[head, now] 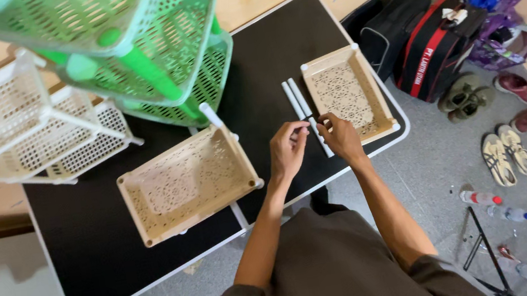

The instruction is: The person assembles a three-tier corner shelf by inserting white plastic poles into beige perforated trays and stacking them on a black table. The person handles trays and poles one at a time, aligning and securing each tier before placing the completed unit on the table.

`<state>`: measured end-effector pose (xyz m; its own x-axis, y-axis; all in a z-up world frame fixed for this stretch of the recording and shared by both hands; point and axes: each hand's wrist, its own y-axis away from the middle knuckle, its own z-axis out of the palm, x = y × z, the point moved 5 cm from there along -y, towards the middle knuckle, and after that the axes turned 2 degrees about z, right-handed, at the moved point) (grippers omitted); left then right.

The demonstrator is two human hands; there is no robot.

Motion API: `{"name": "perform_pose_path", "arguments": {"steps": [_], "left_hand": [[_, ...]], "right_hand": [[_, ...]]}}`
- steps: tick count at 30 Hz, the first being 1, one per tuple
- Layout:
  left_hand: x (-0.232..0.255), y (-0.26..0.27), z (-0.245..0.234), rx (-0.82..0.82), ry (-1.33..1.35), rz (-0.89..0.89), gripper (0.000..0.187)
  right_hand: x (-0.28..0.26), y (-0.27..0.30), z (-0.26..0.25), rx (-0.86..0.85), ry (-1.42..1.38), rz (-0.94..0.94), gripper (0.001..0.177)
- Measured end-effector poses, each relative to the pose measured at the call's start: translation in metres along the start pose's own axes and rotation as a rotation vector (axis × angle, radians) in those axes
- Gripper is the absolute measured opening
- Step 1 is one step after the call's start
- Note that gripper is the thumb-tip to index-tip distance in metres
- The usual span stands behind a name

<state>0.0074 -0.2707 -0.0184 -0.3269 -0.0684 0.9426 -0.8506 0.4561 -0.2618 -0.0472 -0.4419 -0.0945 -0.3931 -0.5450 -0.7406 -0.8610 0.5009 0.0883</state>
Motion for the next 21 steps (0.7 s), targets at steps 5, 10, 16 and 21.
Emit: {"name": "perform_pose_path", "arguments": {"steps": [5,10,16,21], "left_hand": [[-0.065,-0.007,0.053,0.042,-0.127,0.019,0.012],[-0.132,-0.011,0.076,0.099,-0.241,-0.221,0.012],[-0.154,-0.016,0.088,0.082,-0.367,-0.532,0.027],[-0.155,-0.01,0.092,-0.014,-0.38,-0.67,0.033]], "right_hand": [[0.031,-0.006,-0.012,0.0,0.07,-0.036,0.03],[0.039,-0.007,0.027,-0.295,0.249,0.119,0.034],[0.033,0.002,0.068,-0.528,0.768,-0.131,0.064],[0.038,0.009,0.075,-0.532,0.654,-0.045,0.084]]}}
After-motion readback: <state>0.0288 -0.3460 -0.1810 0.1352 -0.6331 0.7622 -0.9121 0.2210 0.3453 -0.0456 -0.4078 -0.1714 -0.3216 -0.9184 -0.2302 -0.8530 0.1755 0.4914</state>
